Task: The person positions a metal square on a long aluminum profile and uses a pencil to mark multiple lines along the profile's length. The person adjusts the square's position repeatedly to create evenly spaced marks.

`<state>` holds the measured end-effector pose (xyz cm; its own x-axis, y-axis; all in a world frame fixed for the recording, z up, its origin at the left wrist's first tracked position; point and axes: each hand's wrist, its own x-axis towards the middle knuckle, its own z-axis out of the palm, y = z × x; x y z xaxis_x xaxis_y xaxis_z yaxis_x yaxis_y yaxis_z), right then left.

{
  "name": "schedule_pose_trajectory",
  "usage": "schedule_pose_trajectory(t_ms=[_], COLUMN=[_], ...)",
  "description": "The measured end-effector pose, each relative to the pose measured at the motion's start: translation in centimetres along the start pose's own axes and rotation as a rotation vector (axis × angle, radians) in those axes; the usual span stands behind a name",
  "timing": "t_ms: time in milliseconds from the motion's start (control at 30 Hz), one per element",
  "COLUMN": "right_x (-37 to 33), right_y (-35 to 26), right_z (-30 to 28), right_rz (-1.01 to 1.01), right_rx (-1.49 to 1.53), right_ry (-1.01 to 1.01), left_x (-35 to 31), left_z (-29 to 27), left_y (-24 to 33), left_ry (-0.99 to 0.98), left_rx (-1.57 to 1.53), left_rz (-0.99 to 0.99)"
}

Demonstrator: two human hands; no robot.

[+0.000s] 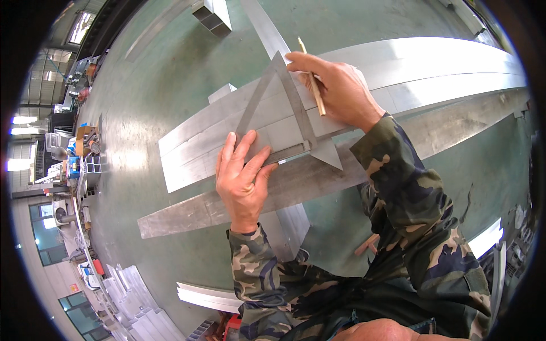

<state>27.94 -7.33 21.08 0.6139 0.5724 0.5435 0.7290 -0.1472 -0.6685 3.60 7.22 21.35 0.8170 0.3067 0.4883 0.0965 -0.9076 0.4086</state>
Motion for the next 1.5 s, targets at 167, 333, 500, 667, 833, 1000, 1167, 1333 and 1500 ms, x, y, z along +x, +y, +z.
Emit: schedule_pose_trajectory(t_ms=[167,333,500,667,833,1000,1167,1333,1500], right_x=[0.3,0.6,0.9,1.0,0.8,0.7,0.7,0.5,0.3], right_y=[0.0,-0.7,-1.3,-1.6,-1.3,-0.9,-1.0,-1.3,-0.9], right_z=[-0.7,-1.2,-0.8,-1.2,-0.7,-0.7,-0.9,-1.0,-1.2], right_rz=[0.091,0.236,0.179,0.187,0.157,0.103,0.101,0.131,0.087], right_rx=[0.252,0.251,0.113,0.085,0.107,0.087,0.101,0.136,0.109], right_ry=[0.142,0.118,0.107,0.064,0.065,0.07,0.075,0.052,0.056], left_x=[0.2,0.2,0.3,0.4,0.4,0.4,0.5,0.3,0.3], left_z=[0.3,0.2,0.0,0.1,-0.1,0.0,0.0,0.0,0.1], left_y=[0.0,0.1,0.2,0.1,0.2,0.2,0.2,0.2,0.2], left_ry=[0.013,0.019,0.012,0.014,0.01,0.004,0.005,0.002,0.006], left_rx=[-0.026,-0.008,0.0,-0.011,-0.007,-0.007,-0.01,0.003,-0.003], left_rz=[0.01,0.009,-0.003,0.001,-0.005,-0.007,-0.01,-0.013,-0.012])
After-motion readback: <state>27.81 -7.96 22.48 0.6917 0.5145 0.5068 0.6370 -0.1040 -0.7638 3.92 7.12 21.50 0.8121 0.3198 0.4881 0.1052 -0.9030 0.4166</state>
